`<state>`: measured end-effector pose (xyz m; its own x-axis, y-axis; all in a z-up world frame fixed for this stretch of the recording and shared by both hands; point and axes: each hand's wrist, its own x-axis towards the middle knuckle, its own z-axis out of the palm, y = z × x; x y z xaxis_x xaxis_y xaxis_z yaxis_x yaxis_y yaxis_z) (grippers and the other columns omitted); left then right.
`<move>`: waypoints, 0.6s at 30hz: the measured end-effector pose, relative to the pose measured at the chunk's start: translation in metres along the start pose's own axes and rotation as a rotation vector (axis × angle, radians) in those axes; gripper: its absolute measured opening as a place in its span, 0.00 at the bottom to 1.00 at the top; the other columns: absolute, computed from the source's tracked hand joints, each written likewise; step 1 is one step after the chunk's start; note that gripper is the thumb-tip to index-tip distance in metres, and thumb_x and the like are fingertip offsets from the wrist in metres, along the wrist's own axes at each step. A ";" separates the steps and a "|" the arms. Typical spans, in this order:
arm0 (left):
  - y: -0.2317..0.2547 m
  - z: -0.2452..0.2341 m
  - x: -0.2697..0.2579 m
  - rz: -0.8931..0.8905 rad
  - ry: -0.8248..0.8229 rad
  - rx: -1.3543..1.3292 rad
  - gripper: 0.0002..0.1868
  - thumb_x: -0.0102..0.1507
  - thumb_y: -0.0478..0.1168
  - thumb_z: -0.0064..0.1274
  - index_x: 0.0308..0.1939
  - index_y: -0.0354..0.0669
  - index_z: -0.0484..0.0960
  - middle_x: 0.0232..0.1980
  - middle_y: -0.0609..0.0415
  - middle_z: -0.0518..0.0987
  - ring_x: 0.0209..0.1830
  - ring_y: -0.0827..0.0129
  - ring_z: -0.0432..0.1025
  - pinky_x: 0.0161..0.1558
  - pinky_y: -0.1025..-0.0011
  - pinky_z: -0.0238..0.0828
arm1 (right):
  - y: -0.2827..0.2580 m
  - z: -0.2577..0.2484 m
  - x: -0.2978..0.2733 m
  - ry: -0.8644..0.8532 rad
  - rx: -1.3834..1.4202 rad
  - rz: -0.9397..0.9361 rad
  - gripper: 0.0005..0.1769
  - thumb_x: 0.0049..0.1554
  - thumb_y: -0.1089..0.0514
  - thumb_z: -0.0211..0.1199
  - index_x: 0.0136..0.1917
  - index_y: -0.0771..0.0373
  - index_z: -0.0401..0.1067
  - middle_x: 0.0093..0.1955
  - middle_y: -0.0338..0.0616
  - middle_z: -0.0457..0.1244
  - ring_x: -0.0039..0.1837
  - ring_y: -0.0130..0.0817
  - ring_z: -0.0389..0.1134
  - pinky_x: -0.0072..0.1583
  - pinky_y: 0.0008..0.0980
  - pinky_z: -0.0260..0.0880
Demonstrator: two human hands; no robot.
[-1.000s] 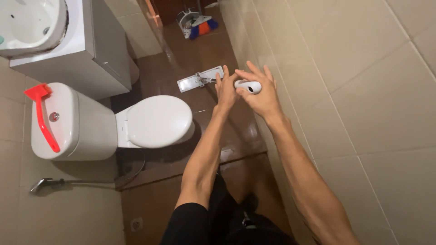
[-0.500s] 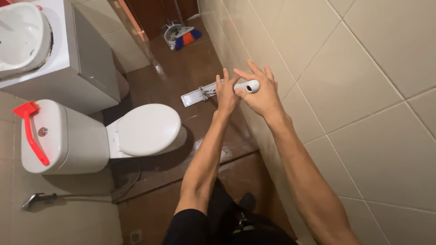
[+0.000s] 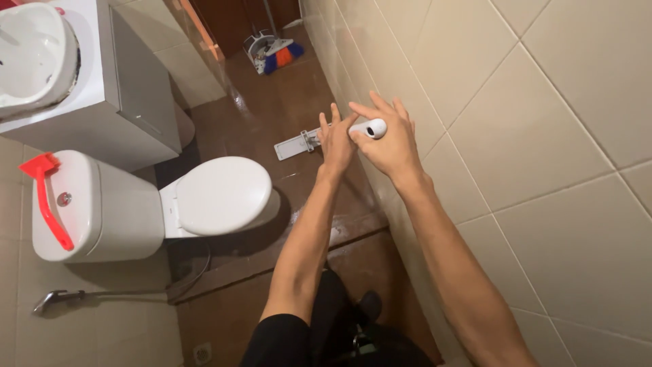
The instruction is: The person cleans a bathroom floor with a flat mop, then pauses to extend the mop handle by twisting and pulling it before continuing to mop.
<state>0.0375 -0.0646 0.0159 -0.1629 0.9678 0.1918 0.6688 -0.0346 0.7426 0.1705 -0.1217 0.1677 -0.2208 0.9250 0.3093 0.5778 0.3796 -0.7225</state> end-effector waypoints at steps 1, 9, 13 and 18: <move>0.001 -0.003 0.003 -0.004 -0.001 0.001 0.30 0.60 0.39 0.60 0.67 0.61 0.77 0.81 0.36 0.52 0.80 0.29 0.40 0.71 0.29 0.40 | -0.004 0.000 0.003 -0.004 0.001 0.002 0.29 0.49 0.53 0.70 0.66 0.43 0.77 0.78 0.55 0.57 0.80 0.68 0.46 0.75 0.62 0.45; -0.048 -0.011 0.037 0.064 0.016 0.029 0.28 0.64 0.38 0.51 0.69 0.62 0.76 0.83 0.40 0.51 0.83 0.33 0.39 0.74 0.30 0.36 | -0.019 0.033 0.033 0.013 -0.058 0.013 0.36 0.48 0.53 0.71 0.71 0.43 0.72 0.80 0.57 0.52 0.81 0.69 0.43 0.72 0.74 0.39; -0.072 -0.019 0.062 -0.029 -0.046 0.062 0.22 0.65 0.42 0.50 0.65 0.61 0.78 0.85 0.42 0.50 0.84 0.34 0.38 0.73 0.30 0.36 | -0.019 0.061 0.053 -0.013 -0.060 0.009 0.35 0.49 0.54 0.71 0.70 0.42 0.73 0.81 0.56 0.51 0.82 0.69 0.42 0.73 0.75 0.38; -0.098 -0.030 0.087 -0.029 -0.027 0.021 0.25 0.64 0.49 0.50 0.67 0.64 0.76 0.84 0.42 0.50 0.82 0.33 0.39 0.73 0.30 0.35 | -0.021 0.091 0.080 -0.076 -0.093 0.043 0.35 0.48 0.53 0.72 0.69 0.39 0.73 0.83 0.53 0.48 0.84 0.66 0.35 0.74 0.79 0.33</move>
<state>-0.0642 0.0159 -0.0208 -0.1626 0.9748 0.1525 0.6789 -0.0016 0.7342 0.0690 -0.0537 0.1521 -0.2508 0.9405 0.2293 0.6578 0.3393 -0.6724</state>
